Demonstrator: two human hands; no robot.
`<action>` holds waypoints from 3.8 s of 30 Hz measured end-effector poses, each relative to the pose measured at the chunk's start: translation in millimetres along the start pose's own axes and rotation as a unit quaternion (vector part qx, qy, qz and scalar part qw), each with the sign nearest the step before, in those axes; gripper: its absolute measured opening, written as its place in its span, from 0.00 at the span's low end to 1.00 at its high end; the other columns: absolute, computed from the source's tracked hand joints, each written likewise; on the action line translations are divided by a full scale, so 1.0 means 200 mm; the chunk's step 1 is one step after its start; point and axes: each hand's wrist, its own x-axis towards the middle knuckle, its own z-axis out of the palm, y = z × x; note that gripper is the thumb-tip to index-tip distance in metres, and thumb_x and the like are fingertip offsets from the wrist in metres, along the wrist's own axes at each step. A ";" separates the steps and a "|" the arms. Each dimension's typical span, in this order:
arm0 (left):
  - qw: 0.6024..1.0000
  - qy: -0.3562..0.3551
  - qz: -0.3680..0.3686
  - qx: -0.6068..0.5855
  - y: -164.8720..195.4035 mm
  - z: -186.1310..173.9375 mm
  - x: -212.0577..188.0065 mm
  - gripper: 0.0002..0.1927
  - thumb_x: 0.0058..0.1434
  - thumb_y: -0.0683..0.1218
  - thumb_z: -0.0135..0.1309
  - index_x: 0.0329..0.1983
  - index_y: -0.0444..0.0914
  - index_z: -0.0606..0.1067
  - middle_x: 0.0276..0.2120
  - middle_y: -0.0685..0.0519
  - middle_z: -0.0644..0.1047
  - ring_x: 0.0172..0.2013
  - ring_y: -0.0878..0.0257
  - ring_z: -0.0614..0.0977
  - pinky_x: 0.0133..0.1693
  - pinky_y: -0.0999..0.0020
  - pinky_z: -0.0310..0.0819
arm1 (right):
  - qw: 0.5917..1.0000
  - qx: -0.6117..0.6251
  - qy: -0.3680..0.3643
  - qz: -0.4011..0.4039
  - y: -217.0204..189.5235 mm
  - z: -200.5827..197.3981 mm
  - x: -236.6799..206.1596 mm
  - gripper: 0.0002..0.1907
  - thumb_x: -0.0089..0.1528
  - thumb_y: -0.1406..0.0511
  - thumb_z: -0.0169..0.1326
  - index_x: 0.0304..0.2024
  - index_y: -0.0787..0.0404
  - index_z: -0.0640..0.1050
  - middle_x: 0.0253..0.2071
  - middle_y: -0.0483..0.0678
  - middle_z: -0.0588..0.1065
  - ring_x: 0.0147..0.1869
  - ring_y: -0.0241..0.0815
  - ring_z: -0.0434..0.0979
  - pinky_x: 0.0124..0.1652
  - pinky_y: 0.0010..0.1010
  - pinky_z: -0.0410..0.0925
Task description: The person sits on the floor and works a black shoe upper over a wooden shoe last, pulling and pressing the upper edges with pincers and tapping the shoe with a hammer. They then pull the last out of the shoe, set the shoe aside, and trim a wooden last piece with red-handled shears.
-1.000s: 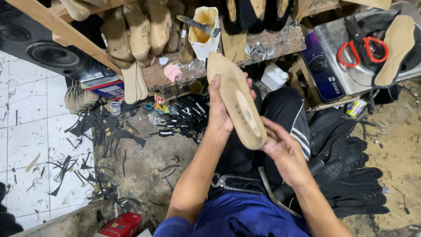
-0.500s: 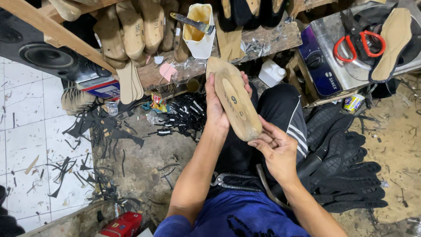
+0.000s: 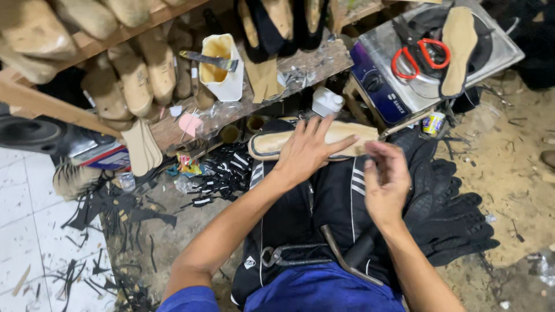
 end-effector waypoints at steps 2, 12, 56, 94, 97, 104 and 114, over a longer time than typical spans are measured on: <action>0.999 -0.009 -0.001 -0.031 0.01 0.03 0.01 0.40 0.48 0.56 0.67 0.67 0.58 0.69 0.64 0.41 0.66 0.62 0.43 0.69 0.57 0.49 0.65 | 0.997 -0.073 -0.037 0.000 0.01 -0.01 0.01 0.18 0.63 0.79 0.49 0.55 0.65 0.71 0.59 0.53 0.72 0.65 0.46 0.75 0.66 0.36 0.67; 0.882 0.139 -0.065 -0.446 -0.05 0.07 -0.05 0.31 0.71 0.53 0.53 0.73 0.38 0.63 0.73 0.44 0.62 0.72 0.47 0.67 0.71 0.56 0.62 | 0.900 -0.239 -0.277 -0.238 0.00 0.08 0.33 0.23 0.54 0.67 0.65 0.51 0.64 0.77 0.65 0.56 0.70 0.73 0.62 0.63 0.70 0.52 0.56; 0.702 0.193 -0.242 -0.641 -0.27 0.33 -0.66 0.31 0.56 0.31 0.64 0.61 0.37 0.67 0.60 0.47 0.71 0.61 0.58 0.75 0.63 0.63 0.71 | 0.963 0.112 0.086 0.228 0.34 -0.15 0.12 0.09 0.59 0.75 0.66 0.41 0.73 0.80 0.39 0.54 0.81 0.40 0.37 0.82 0.46 0.27 0.77; 0.726 0.215 -0.170 -0.631 -0.24 0.35 -0.53 0.30 0.59 0.36 0.66 0.62 0.38 0.67 0.61 0.49 0.70 0.63 0.61 0.73 0.66 0.66 0.67 | 0.964 0.111 0.021 0.239 0.49 -0.31 0.24 0.05 0.65 0.75 0.63 0.42 0.72 0.80 0.41 0.55 0.79 0.42 0.43 0.82 0.46 0.38 0.79; 0.715 0.211 -0.165 -0.646 -0.26 0.35 -0.54 0.29 0.60 0.37 0.67 0.62 0.38 0.67 0.61 0.49 0.71 0.63 0.61 0.74 0.66 0.66 0.68 | 0.966 0.107 0.013 0.237 0.48 -0.31 0.24 0.05 0.66 0.75 0.63 0.42 0.72 0.80 0.42 0.54 0.79 0.43 0.43 0.82 0.46 0.38 0.79; 0.772 0.209 -0.197 -0.567 -0.29 0.34 -0.53 0.29 0.57 0.40 0.69 0.60 0.37 0.70 0.54 0.49 0.78 0.54 0.63 0.80 0.59 0.67 0.74 | 0.955 0.119 0.003 0.272 0.54 -0.31 0.27 0.03 0.65 0.75 0.62 0.41 0.69 0.80 0.42 0.54 0.79 0.43 0.44 0.82 0.46 0.39 0.79; 0.791 0.232 -0.203 -0.528 -0.28 0.33 -0.54 0.28 0.56 0.40 0.69 0.57 0.36 0.71 0.52 0.48 0.79 0.52 0.62 0.81 0.57 0.67 0.75 | 0.892 0.221 -0.099 0.381 0.66 -0.42 0.35 0.05 0.66 0.71 0.58 0.45 0.61 0.78 0.44 0.49 0.79 0.47 0.43 0.80 0.51 0.44 0.74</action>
